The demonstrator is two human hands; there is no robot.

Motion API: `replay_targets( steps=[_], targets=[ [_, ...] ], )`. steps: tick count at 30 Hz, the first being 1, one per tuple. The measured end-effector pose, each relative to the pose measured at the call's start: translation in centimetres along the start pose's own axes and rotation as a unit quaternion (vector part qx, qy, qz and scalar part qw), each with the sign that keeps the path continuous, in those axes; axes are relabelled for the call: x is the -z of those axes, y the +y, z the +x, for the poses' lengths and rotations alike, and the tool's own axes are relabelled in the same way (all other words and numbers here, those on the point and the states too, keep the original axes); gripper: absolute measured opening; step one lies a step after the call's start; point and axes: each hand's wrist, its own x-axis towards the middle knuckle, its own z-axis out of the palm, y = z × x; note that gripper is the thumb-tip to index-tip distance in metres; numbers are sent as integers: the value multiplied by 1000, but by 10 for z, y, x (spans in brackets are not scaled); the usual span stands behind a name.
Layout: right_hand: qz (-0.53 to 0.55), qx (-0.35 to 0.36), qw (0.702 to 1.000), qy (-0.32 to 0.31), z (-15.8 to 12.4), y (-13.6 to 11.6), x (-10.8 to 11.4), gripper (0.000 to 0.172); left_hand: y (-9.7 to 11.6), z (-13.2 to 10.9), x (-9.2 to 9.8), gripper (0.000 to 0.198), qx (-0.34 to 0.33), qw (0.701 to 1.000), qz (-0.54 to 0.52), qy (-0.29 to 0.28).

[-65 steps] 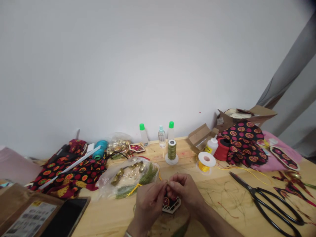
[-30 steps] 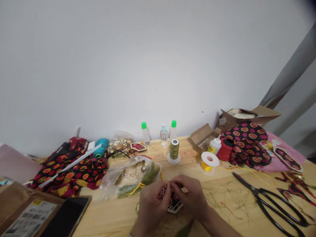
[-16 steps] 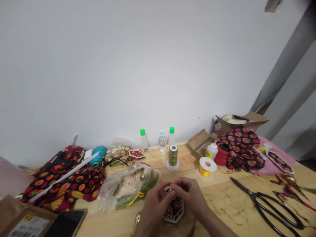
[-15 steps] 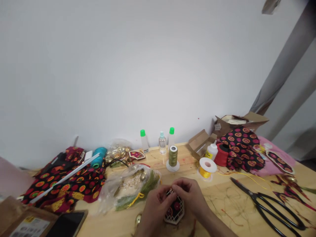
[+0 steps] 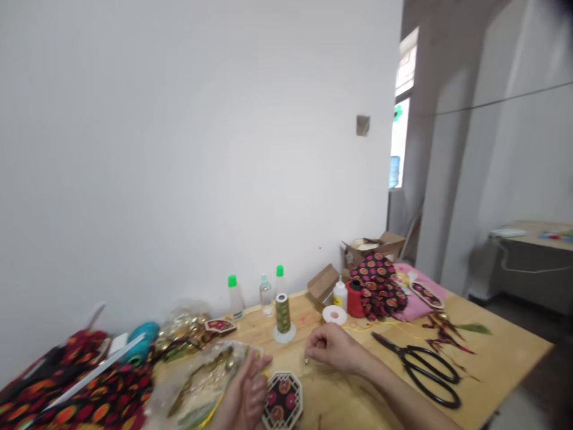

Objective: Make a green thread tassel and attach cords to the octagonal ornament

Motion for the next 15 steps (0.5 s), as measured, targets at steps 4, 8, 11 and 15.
replay_targets(
  steps=[4,8,11,15],
  targets=[
    [-91,-19,994,58,-18,16,16,15,1,-6,-3,9,14,996,-77,-32],
    [-127,-33,988,86,-17,28,4,18,-5,-9,-8,23,-17,997,-56,41],
    [-129,-32,985,106,-10,28,-5,16,-7,-11,-10,25,-57,995,-40,78],
    [-121,-14,980,158,-18,28,1,18,-4,-10,-7,22,-69,995,-42,66]
  ],
)
